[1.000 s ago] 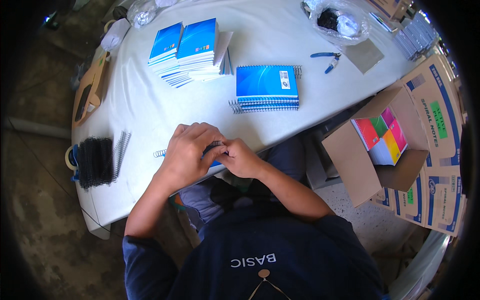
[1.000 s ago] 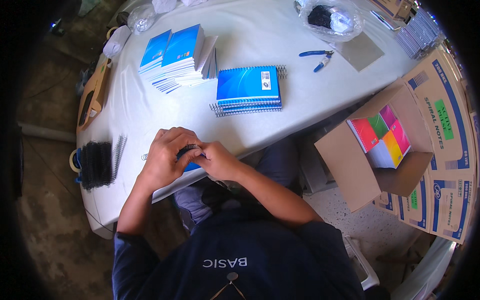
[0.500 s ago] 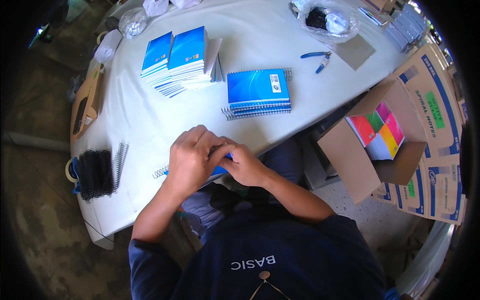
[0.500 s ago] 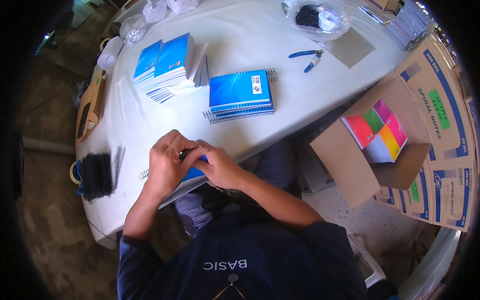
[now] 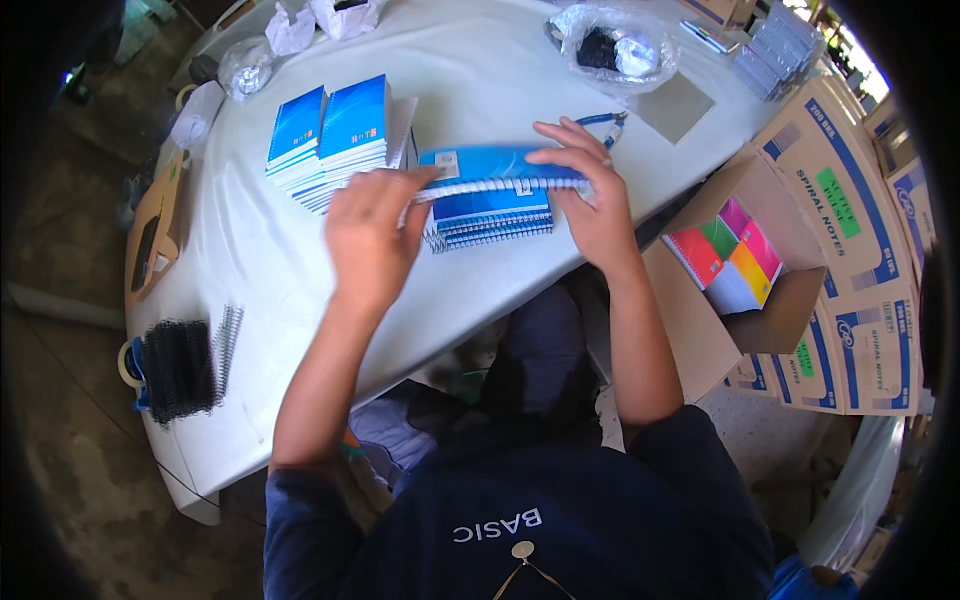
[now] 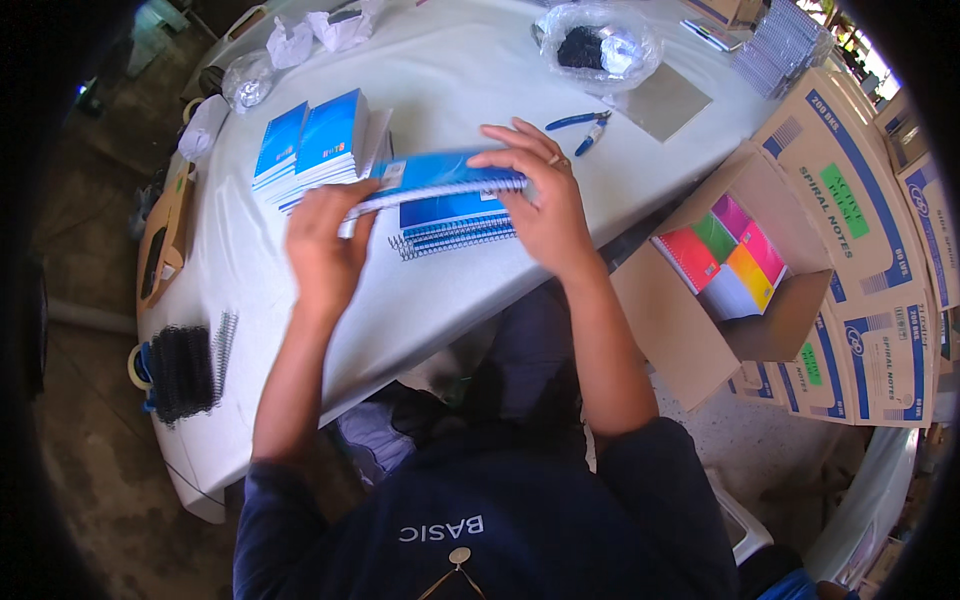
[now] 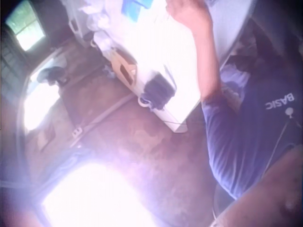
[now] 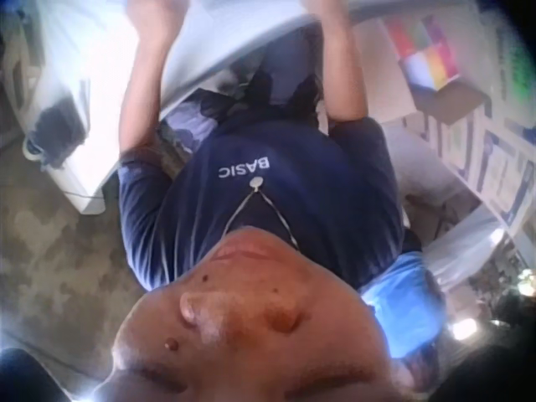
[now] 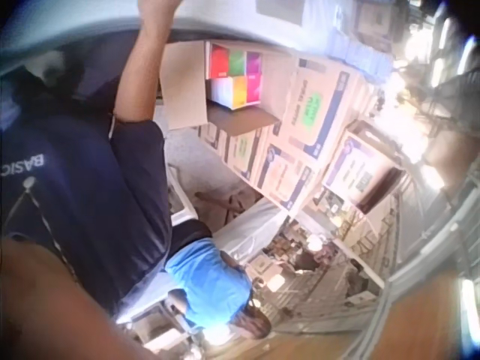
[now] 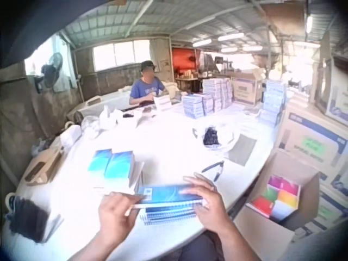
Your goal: The person inserts a plastic spiral coil into the pre-punched holes of blue notebooks by hand, one at a time, while sitting at a white work table.
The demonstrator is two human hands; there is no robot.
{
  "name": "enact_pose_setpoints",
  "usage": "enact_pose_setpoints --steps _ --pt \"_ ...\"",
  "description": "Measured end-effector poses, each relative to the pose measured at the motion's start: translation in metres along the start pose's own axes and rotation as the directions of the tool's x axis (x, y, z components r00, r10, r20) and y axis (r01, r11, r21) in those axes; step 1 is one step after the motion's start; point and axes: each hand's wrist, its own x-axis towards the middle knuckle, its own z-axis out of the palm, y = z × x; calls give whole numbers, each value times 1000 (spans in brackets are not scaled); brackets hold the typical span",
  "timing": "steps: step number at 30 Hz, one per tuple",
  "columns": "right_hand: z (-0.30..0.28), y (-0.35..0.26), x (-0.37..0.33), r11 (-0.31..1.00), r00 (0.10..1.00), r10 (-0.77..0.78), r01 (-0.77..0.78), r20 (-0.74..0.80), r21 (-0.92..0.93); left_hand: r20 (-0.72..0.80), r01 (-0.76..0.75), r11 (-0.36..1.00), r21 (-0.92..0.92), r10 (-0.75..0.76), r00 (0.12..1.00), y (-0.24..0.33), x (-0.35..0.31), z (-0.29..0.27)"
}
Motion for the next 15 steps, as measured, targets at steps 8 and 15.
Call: enact_pose_setpoints --steps 8,15 --pt "35 52 -53 931 946 317 -323 59 171 241 481 788 -384 -417 876 -5 -51 65" --pt "40 38 -55 889 900 436 -432 5 152 233 536 709 -459 -486 842 -13 -39 54"
